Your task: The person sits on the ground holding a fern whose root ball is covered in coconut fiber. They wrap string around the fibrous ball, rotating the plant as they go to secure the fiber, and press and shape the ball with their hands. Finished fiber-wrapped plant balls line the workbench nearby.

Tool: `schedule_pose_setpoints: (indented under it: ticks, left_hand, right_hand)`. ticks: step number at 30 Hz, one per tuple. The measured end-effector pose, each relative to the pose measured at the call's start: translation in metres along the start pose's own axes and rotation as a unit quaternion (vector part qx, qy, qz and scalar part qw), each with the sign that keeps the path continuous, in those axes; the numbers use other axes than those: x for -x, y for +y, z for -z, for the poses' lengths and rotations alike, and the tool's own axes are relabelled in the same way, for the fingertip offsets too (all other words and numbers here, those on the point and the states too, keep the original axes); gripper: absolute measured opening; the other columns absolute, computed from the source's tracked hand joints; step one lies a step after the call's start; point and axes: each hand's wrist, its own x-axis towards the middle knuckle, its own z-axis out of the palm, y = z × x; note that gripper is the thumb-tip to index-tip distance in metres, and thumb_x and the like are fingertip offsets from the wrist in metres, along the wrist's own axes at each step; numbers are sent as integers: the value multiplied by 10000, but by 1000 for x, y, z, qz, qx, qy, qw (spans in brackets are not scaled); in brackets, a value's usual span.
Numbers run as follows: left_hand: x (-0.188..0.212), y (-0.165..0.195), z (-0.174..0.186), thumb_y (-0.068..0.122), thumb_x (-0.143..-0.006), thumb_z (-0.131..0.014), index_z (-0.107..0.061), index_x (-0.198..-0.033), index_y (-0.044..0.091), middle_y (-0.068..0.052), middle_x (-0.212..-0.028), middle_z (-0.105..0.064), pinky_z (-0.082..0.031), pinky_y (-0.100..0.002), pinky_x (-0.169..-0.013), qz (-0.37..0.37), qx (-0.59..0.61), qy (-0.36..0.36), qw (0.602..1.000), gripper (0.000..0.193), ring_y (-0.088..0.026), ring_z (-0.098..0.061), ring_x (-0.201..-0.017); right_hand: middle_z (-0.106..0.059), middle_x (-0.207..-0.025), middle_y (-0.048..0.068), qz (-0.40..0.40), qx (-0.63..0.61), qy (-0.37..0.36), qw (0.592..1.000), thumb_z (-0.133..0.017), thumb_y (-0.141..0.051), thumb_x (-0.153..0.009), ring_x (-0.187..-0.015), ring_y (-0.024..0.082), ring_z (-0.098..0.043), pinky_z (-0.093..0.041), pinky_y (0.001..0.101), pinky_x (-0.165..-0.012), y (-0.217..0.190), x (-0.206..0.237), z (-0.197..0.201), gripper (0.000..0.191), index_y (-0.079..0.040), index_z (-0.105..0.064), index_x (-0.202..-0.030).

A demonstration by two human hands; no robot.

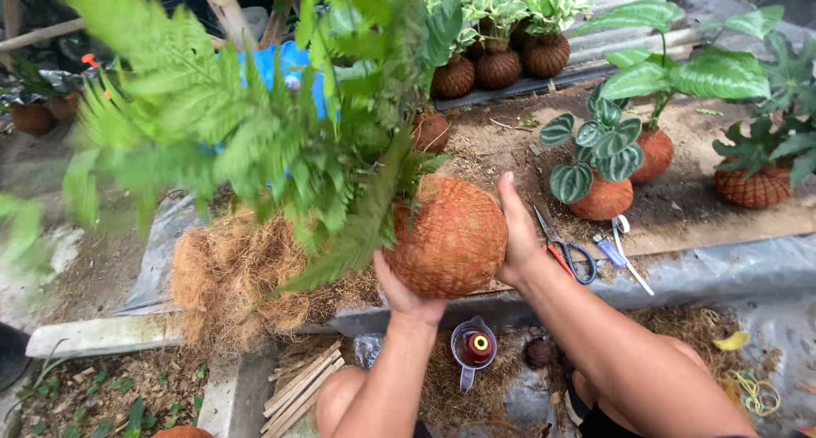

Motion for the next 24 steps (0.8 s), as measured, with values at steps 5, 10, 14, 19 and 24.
schedule_pose_setpoints:
  ticks: [5,10,14,19,24]
  left_hand:
    - [3,-10,-4,633,-958,-410,-540,-1439,137,-102,-1435,-571,-464,-558,-1078,-39,-14,43,998,703,-347,-527,-1336]
    - [-5,-2,-7,576,-950,-405,-515,-1441,169,-56,-1456,-553,-437,-575,-1122,-44,16,48,998,647,-314,-508,-1378]
    - [-8,1,-1,581,-932,-405,-502,-1436,154,-54,-1435,-575,-435,-580,-1133,-83,-26,104,991,668,-308,-523,-1393]
    - [-39,15,39,747,-918,-281,-481,-1449,138,-126,-1400,-591,-446,-555,-1071,-80,-145,104,981,832,-322,-550,-1320]
    - [-71,-8,92,643,-1001,-437,-520,-1434,40,-190,-1341,-574,-445,-584,-1048,-205,-217,113,948,747,-376,-551,-1212]
  right_hand:
    - [-662,-1285,227,26,-77,-42,996,-354,-723,-983,-1122,334,-669,-535,475,-1003,14,-6,4,893,54,-575,-1362]
    - [-623,-1367,226,70,-22,-22,997,-346,-680,-979,-1229,329,-629,-517,499,-1060,12,-3,-8,828,6,-563,-1388]
    - [-578,-1474,174,30,-46,-25,998,-295,-706,-946,-1351,324,-554,-443,542,-1095,12,13,-18,813,-99,-541,-1429]
    - [-579,-1425,127,-8,-53,16,998,-386,-678,-906,-1283,357,-556,-445,622,-1024,3,1,2,725,-201,-514,-1437]
    - [-573,-1358,78,1,-67,7,998,-473,-652,-982,-1201,329,-557,-467,614,-993,29,-25,43,683,-192,-492,-1487]
